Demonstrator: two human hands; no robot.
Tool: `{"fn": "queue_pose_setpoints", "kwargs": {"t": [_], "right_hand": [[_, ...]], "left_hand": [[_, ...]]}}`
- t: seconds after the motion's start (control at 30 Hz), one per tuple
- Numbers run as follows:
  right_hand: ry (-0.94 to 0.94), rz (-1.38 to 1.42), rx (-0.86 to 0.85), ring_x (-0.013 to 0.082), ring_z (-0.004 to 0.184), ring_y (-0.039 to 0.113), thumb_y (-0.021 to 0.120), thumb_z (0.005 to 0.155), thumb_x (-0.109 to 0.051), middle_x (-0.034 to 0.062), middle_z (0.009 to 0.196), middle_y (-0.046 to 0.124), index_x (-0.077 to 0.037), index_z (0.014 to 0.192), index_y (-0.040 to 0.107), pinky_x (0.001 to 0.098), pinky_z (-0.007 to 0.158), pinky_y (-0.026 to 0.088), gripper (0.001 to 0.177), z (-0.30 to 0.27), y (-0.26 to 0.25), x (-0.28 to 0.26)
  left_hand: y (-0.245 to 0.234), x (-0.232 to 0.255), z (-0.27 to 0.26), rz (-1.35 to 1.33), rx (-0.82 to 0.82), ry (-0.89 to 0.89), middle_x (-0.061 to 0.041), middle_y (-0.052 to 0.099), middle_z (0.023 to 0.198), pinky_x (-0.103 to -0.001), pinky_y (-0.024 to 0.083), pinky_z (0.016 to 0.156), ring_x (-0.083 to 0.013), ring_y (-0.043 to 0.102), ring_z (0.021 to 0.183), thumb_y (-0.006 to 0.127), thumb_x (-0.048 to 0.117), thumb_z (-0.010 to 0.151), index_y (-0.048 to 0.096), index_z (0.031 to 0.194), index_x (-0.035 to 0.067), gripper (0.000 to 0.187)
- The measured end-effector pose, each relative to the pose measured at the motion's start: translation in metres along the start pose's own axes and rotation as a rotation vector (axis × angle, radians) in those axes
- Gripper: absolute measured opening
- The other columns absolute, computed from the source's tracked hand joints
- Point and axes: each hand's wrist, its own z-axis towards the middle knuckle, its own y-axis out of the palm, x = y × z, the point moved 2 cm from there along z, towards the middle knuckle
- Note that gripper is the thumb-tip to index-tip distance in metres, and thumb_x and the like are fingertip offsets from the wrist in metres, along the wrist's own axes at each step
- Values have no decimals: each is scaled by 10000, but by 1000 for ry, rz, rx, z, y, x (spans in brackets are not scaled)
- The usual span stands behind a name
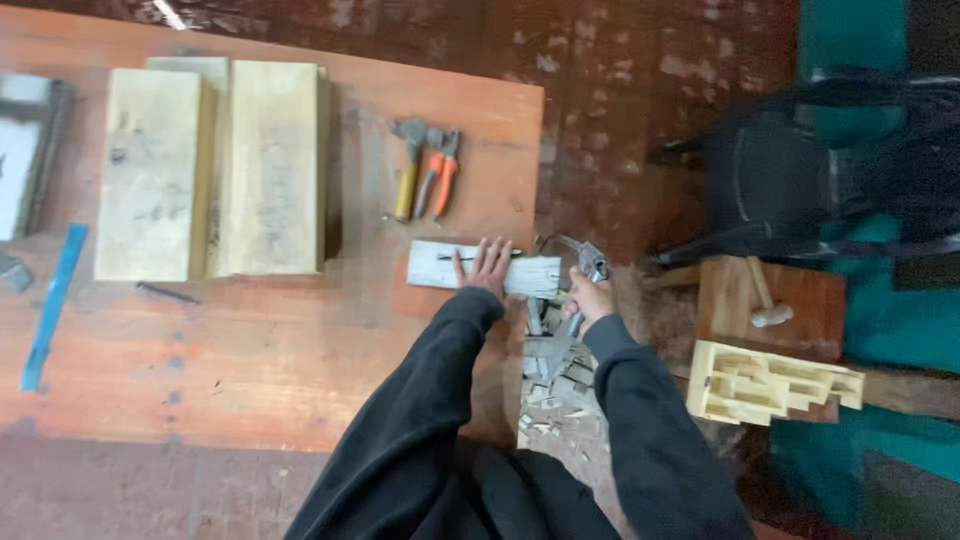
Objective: The person uses a hand saw to cut a small wooden plank on a workbench. They hold the wood steady with one hand while sawing with the other, producing wood shavings and small cut pieces.
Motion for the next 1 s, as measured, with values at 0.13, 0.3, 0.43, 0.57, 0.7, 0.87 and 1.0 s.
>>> {"fn": "queue_pose_setpoints", "kwargs": {"t": [0.13, 0.3, 0.43, 0.57, 0.7, 0.87, 1.0], "right_hand": [[-67, -234, -34, 249, 362, 492, 740, 966, -421, 121, 479, 459, -75, 640, 508, 396, 335, 341, 529, 4, 14, 1], [43, -53, -11, 184, 354, 361, 679, 1005, -456, 47, 496, 331, -108, 681, 459, 333, 354, 339, 524, -58, 10, -24], [22, -129, -66, 164, 364, 352, 706, 973, -468, 17, 482, 335, -150, 594, 443, 335, 363, 340, 560, -31, 17, -23], [44, -87, -123, 215, 315, 373, 715, 960, -335, 61, 459, 338, -110, 625, 447, 365, 312, 329, 484, -34, 11, -44], [11, -291, -121, 223, 319, 468, 764, 954, -394, 78, 467, 407, -79, 643, 478, 387, 335, 417, 527, -126, -26, -115], [88, -112, -102, 216, 335, 403, 762, 951, -351, 46, 482, 356, -114, 631, 462, 351, 342, 368, 498, -134, -22, -114], [50, -92, -159, 201, 353, 419, 726, 992, -342, 48, 481, 341, -122, 617, 481, 350, 382, 397, 499, -34, 8, -11]], "left_hand": [[-3, -6, 5, 45, 72, -32, -14, 161, 1717, -770, 49, 1218, -254, 83, 1601, 776, 497, 767, 109, 1675, 258, 1152], [27, -4, 1, 83, -4, -28, 15, 154, 1723, -788, 36, 1217, -233, 94, 1601, 741, 732, 683, 93, 1674, 289, 1265], [13, 9, 0, 29, 32, -81, 10, 201, 1717, -773, -6, 1228, -232, 116, 1599, 679, 819, 652, 126, 1664, 285, 1271], [4, 15, -5, 36, 5, -166, 35, 127, 1730, -782, 40, 1217, -226, 52, 1606, 687, 728, 763, 113, 1656, 323, 1136], [-8, 21, -4, -10, 20, -191, 25, 149, 1725, -781, 4, 1222, -222, 75, 1603, 706, 682, 792, 134, 1654, 325, 1094], [-4, 20, -1, 31, -7, -202, 49, 93, 1730, -788, -28, 1215, -209, 18, 1606, 656, 692, 818, 74, 1656, 342, 1079], [-10, 27, -7, 16, -53, -229, 51, 50, 1733, -781, -21, 1234, -202, -13, 1603, 656, 642, 867, 48, 1658, 348, 1040]]}}
